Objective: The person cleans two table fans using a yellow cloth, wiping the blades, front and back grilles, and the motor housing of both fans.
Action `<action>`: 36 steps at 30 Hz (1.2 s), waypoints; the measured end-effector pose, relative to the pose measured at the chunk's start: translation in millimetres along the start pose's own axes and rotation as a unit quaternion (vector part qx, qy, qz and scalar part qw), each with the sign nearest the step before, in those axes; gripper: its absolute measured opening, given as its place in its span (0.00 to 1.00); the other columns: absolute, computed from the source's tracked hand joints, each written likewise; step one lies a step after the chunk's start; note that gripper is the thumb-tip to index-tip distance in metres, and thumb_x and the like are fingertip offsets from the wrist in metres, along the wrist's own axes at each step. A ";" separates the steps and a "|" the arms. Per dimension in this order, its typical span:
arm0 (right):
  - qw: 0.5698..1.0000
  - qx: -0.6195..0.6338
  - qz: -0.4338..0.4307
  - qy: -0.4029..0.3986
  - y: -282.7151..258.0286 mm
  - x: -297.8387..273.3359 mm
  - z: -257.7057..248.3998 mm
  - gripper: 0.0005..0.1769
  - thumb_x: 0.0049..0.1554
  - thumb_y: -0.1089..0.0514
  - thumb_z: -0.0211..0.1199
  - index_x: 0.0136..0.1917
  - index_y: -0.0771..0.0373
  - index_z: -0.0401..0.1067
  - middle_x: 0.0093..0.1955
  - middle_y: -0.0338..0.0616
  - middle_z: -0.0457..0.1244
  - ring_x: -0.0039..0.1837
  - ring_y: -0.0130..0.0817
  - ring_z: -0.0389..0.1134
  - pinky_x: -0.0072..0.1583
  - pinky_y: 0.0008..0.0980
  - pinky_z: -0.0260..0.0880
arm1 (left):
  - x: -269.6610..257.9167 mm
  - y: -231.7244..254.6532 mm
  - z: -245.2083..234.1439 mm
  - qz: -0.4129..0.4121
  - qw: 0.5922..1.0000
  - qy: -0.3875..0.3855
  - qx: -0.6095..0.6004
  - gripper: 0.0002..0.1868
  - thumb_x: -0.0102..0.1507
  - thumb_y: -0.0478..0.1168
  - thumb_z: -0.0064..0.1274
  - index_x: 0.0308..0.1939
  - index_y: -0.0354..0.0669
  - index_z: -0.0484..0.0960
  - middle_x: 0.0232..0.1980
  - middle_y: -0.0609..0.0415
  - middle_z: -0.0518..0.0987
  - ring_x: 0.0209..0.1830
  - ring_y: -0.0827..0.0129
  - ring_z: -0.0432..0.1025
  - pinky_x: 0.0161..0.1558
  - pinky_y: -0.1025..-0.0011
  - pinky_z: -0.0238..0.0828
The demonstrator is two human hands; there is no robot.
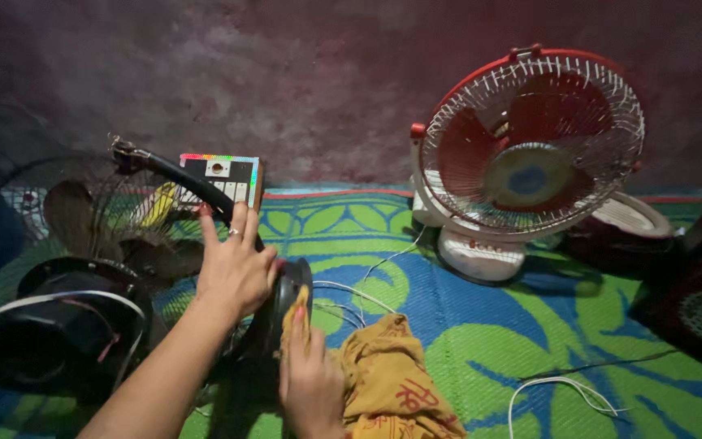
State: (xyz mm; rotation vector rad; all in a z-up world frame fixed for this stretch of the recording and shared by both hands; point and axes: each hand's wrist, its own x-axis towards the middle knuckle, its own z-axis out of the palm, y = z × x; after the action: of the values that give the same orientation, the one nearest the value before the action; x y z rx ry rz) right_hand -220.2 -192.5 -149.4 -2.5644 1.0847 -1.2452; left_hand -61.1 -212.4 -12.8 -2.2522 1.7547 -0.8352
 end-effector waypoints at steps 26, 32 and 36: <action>1.000 0.006 0.012 0.003 -6.8 12.2 -9.3 0.32 0.56 0.58 0.62 0.73 0.59 0.65 0.48 0.48 0.64 0.39 0.46 0.69 0.39 0.43 0.70 | 8.4 -10.4 -48.9 0.025 0.962 -0.271 -0.001 0.35 0.64 0.72 0.36 0.71 0.70 0.71 0.84 0.34 0.38 0.84 0.42 0.23 0.69 0.24 0.20; 0.996 -0.010 0.091 -0.024 -16.5 60.9 -7.7 0.27 0.58 0.54 0.62 0.71 0.54 0.66 0.50 0.49 0.62 0.42 0.49 0.70 0.40 0.44 0.70 | 17.7 -10.1 -35.5 0.016 0.961 -0.274 -0.012 0.35 0.64 0.70 0.38 0.73 0.69 0.68 0.84 0.35 0.36 0.84 0.45 0.22 0.69 0.28 0.19; 0.996 -0.005 0.084 0.002 -16.9 8.8 -0.4 0.36 0.52 0.57 0.64 0.74 0.53 0.65 0.47 0.47 0.63 0.41 0.47 0.70 0.41 0.42 0.71 | -4.3 -4.6 -8.9 0.045 0.991 -0.087 -0.091 0.33 0.63 0.65 0.37 0.71 0.68 0.69 0.81 0.42 0.51 0.82 0.47 0.29 0.71 0.31 0.17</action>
State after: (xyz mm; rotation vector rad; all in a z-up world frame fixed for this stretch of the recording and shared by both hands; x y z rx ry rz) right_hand -207.3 -185.5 -137.2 -2.4187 1.2813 -1.2073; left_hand -62.5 -205.2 -4.7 -2.2565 1.8995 -0.4631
